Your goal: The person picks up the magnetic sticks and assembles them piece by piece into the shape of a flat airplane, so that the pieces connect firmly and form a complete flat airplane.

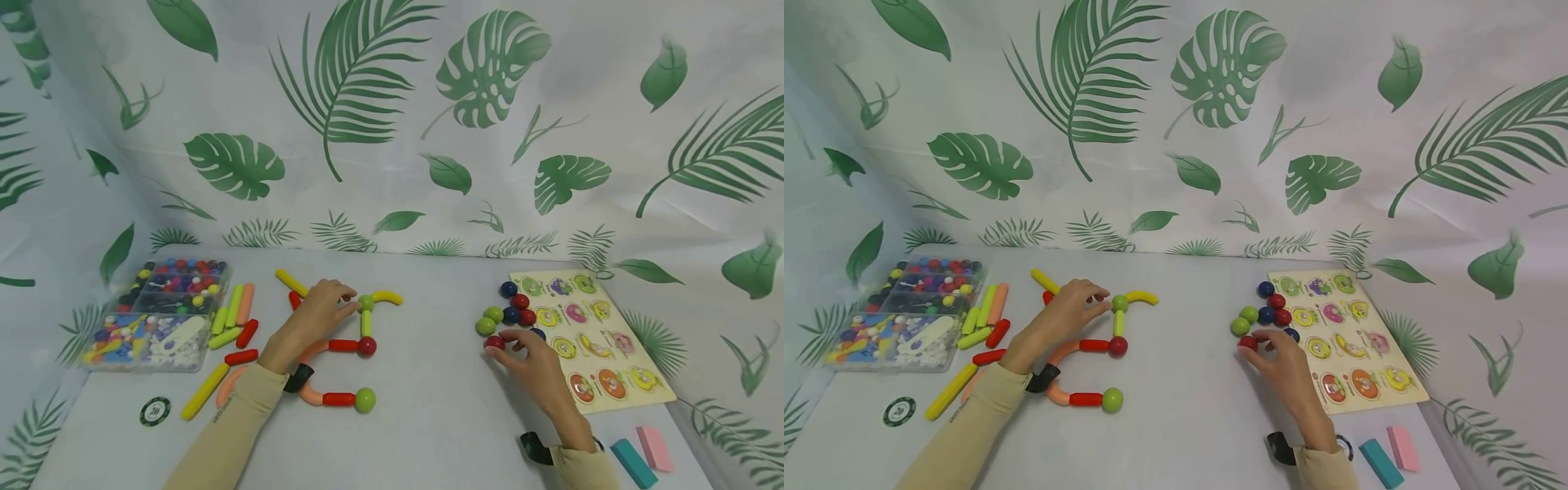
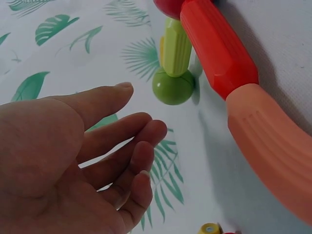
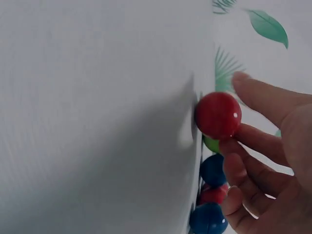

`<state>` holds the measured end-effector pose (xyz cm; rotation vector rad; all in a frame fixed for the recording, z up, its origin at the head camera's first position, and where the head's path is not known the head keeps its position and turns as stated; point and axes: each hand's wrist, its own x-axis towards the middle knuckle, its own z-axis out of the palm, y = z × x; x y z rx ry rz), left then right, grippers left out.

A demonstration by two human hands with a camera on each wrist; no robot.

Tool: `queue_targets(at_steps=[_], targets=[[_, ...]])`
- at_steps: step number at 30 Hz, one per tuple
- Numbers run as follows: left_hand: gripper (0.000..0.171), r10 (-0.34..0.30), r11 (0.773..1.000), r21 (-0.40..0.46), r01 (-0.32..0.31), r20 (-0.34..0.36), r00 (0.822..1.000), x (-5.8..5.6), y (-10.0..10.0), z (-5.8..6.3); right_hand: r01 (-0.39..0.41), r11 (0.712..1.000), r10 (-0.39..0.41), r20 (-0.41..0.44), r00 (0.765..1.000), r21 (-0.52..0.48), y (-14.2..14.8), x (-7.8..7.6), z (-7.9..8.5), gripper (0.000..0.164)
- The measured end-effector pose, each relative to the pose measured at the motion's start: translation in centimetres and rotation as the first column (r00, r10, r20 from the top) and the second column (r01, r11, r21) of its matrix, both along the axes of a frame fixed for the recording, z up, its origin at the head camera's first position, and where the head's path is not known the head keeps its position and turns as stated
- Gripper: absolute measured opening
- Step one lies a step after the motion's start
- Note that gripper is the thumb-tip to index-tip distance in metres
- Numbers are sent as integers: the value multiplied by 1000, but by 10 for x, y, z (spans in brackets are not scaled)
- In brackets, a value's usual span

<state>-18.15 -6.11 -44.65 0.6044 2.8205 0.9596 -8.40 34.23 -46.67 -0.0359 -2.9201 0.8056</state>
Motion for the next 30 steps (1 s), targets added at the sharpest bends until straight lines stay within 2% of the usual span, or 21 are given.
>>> queue_targets(at_steps=[3, 8, 15, 24, 30], targets=[[35, 2, 1000, 2, -2, 7, 1000, -1, 1, 0, 1, 1000, -1, 22, 1000, 11, -3, 0, -2, 44], [35, 5, 1000, 8, -6, 13, 1000, -3, 4, 2, -13, 1000, 13, 2, 1000, 8, -12, -1, -4, 41], [33, -52, 999, 14, 52, -29, 998, -12, 13, 4, -84, 996, 84, -13, 996, -17, -35, -9, -9, 41], [32, -72, 997, -6, 72, -4, 997, -26, 32, 5, -164, 986, 162, -49, 985, -30, -69, -28, -10, 34], [31, -49, 997, -57, 49, 5, 999, -34, 45, 0, -208, 977, 205, -74, 976, -45, -91, -44, -11, 34]])
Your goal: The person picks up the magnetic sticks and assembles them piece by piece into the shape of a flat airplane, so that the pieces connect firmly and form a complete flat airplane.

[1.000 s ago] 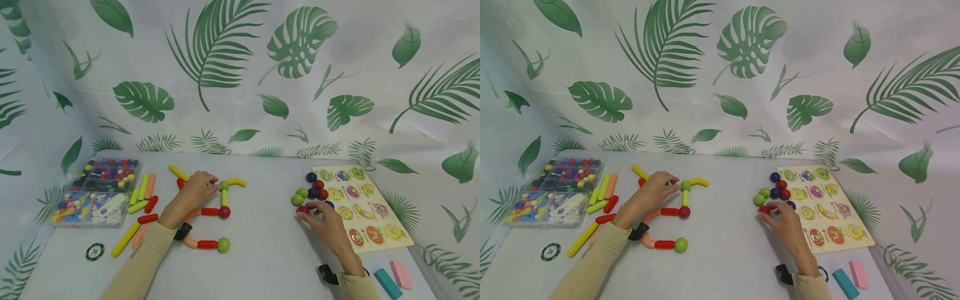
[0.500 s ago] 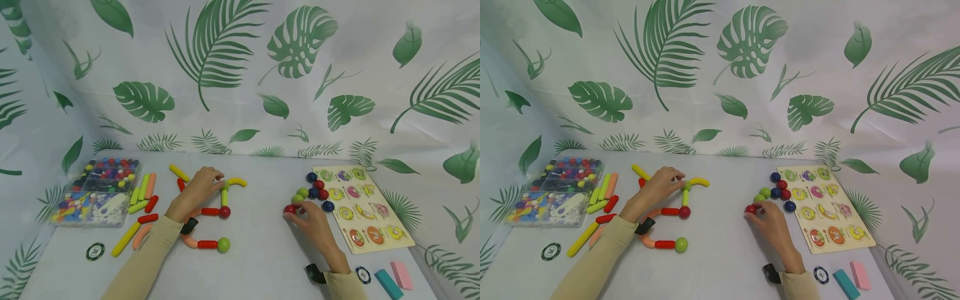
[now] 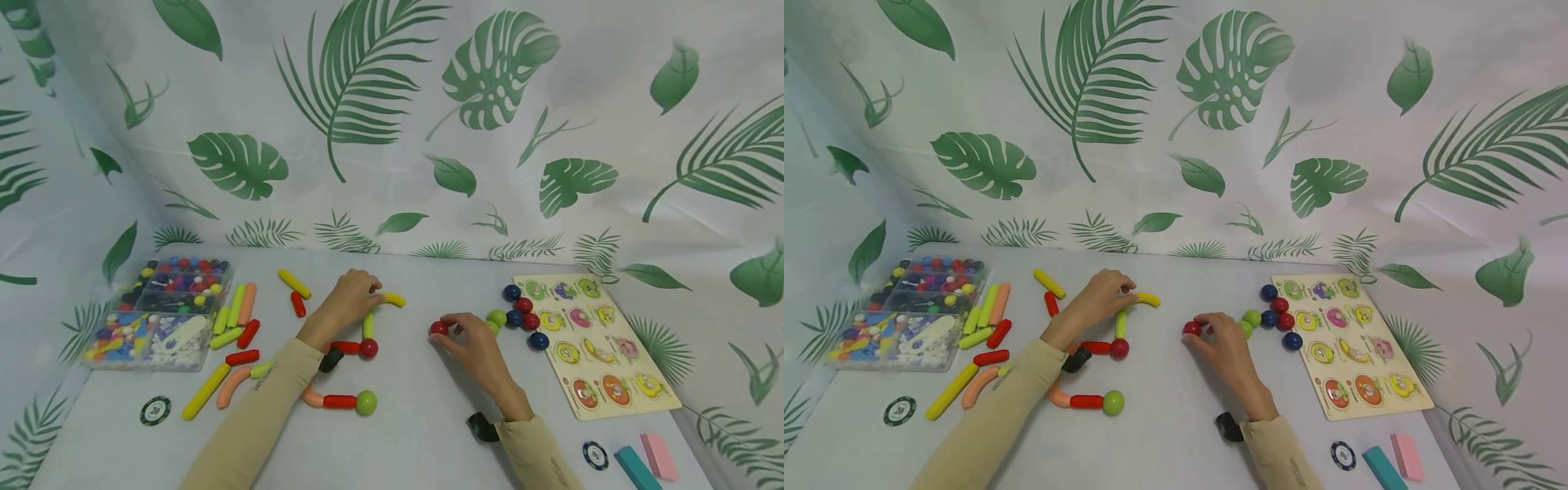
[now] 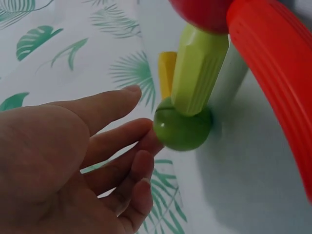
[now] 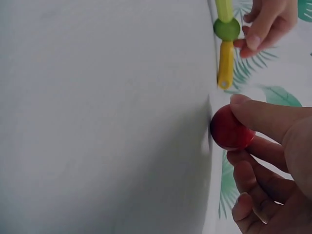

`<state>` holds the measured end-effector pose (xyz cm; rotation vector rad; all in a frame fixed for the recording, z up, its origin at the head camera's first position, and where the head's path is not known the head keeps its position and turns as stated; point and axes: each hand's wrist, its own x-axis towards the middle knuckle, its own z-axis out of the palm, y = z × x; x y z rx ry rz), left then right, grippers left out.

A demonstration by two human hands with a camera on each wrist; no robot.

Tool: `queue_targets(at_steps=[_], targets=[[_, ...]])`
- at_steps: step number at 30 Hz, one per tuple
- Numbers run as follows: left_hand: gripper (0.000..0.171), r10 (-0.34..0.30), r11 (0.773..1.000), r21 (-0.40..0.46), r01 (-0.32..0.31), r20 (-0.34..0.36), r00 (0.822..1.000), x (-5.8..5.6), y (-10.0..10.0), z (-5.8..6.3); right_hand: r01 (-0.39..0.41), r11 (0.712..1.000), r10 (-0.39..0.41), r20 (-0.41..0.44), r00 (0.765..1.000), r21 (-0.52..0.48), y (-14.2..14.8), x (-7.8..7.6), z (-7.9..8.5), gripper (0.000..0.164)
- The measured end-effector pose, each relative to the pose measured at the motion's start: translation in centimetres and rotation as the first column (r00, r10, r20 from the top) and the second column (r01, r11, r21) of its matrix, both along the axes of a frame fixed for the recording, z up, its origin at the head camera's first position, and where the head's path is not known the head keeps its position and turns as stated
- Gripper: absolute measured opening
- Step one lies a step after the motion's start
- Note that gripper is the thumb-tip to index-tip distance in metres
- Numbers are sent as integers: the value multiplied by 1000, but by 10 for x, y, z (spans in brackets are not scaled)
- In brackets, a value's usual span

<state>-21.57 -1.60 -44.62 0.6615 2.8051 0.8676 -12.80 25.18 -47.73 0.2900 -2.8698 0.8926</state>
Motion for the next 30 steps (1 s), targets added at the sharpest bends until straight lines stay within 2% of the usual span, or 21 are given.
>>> queue_targets(at_steps=[10, 13, 21, 30], targets=[[29, 57, 985, -164, -55, 6, 998, -5, 16, -7, 4, 1000, -3, 26, 1000, -13, -29, -18, 2, 34], [26, 69, 982, -179, -68, 2, 998, -4, 18, -8, 9, 999, -8, 40, 999, -33, -34, -21, 3, 33], [24, 89, 987, -133, -91, -21, 996, -4, 18, -11, 16, 999, -16, 9, 1000, -34, -40, -27, -2, 33], [22, 72, 992, -100, -72, -4, 997, -4, 17, -14, 21, 999, -21, 3, 1000, -41, -45, -35, -5, 34]])
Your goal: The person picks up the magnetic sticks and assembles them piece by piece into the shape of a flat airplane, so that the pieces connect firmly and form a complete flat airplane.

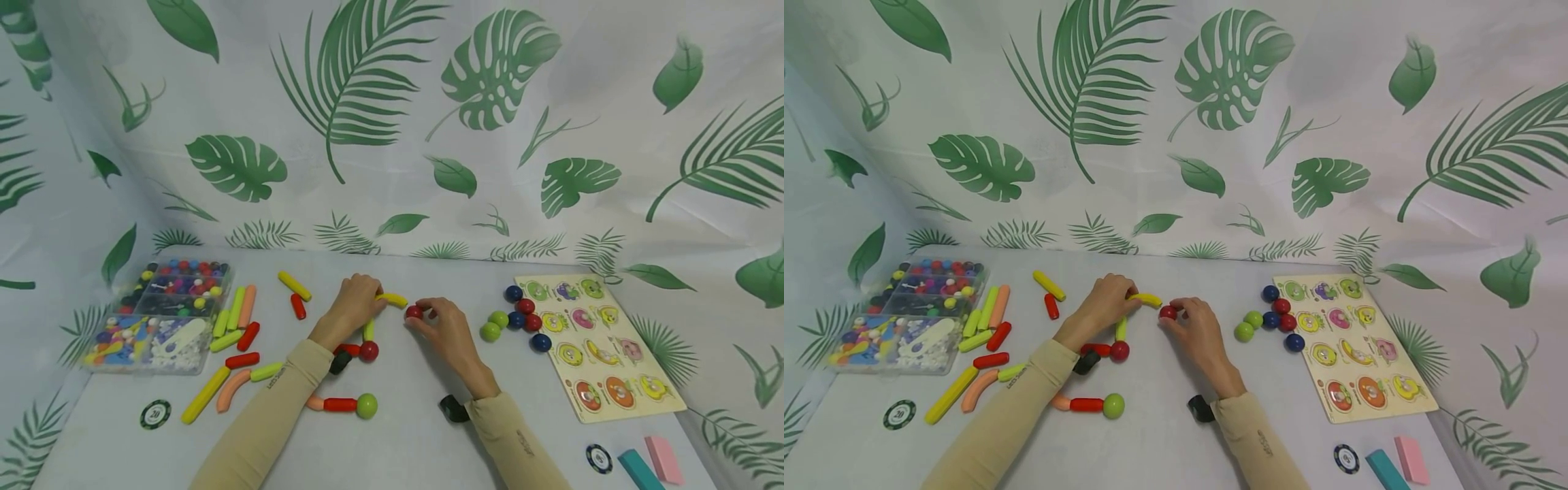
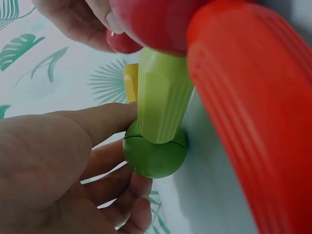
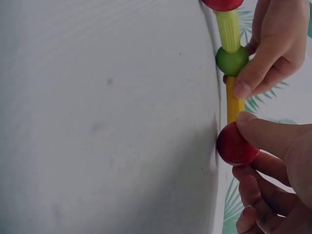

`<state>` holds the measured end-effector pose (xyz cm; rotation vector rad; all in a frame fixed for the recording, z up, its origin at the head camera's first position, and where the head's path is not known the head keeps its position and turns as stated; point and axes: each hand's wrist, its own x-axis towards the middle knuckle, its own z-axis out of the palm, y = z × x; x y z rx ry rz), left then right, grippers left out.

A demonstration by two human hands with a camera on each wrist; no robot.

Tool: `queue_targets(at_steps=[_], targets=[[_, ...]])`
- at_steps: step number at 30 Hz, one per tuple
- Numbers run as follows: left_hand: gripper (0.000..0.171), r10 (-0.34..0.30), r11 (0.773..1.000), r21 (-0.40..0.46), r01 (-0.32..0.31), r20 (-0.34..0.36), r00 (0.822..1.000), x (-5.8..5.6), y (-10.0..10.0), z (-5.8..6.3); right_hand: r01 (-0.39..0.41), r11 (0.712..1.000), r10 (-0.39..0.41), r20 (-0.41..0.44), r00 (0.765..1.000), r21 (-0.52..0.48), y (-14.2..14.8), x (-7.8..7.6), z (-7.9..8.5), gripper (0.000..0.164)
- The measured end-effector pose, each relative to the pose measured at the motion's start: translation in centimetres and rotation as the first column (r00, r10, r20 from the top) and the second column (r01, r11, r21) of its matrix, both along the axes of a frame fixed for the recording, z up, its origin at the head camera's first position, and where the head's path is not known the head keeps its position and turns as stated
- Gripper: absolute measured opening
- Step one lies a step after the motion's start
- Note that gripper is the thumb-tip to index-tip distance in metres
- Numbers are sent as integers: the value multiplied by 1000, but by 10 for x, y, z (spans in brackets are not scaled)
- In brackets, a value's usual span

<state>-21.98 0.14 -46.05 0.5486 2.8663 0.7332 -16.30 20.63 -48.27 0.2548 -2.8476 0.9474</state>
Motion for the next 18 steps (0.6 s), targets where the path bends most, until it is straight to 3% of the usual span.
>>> queue_targets(at_steps=[18], targets=[[25, 5, 998, 64, -4, -16, 1000, 5, -12, 5, 18, 1000, -18, -16, 1000, -12, -6, -1, 1, 35]])
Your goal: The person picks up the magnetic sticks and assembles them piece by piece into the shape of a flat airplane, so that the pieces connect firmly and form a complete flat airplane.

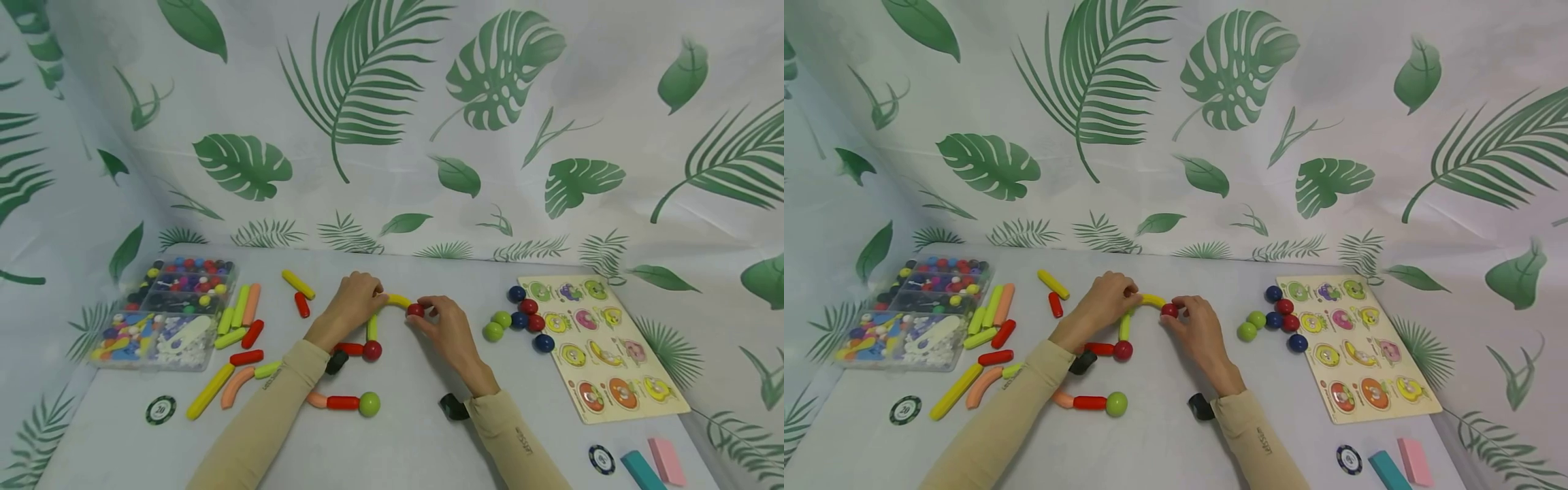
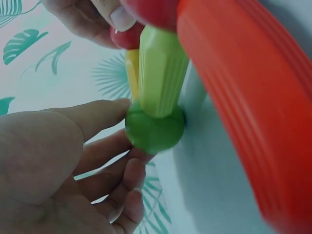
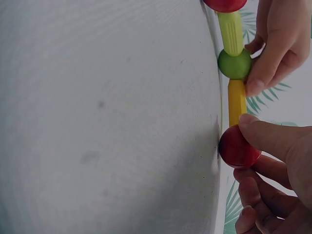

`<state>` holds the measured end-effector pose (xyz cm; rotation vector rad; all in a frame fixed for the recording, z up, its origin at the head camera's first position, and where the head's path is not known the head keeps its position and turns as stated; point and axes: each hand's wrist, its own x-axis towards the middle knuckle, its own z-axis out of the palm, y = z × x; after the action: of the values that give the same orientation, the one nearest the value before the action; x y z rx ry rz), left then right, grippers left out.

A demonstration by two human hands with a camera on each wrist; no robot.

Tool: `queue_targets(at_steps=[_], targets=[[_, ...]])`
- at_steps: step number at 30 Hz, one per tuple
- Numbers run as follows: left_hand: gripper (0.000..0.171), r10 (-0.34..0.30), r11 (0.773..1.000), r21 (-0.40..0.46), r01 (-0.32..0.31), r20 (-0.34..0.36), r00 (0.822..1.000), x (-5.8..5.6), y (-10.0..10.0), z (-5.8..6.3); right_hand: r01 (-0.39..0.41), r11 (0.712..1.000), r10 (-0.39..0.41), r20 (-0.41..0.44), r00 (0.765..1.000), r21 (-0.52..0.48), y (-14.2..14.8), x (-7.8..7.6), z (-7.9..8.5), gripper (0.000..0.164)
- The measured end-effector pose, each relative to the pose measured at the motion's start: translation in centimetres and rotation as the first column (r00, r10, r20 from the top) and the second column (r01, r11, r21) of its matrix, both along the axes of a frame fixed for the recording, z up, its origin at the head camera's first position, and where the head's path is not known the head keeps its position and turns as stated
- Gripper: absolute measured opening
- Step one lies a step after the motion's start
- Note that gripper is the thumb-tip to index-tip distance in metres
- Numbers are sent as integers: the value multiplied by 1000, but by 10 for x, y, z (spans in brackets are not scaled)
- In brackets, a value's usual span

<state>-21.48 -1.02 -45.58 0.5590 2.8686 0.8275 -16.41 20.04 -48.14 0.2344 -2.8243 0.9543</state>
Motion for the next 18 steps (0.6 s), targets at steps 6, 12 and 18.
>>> queue_targets(at_steps=[6, 12, 18], targets=[[24, 62, 998, 26, -61, -16, 998, 1, -18, 2, 16, 1000, -17, 57, 998, 2, 2, 1, 1, 38], [25, 111, 993, 48, -109, -54, 992, 1, -46, 0, 19, 1000, -19, 69, 997, -5, 4, 2, 0, 37], [24, 167, 984, 79, -162, -64, 984, 6, -73, -2, 21, 1000, -21, 86, 996, -5, 6, 4, 0, 38]])
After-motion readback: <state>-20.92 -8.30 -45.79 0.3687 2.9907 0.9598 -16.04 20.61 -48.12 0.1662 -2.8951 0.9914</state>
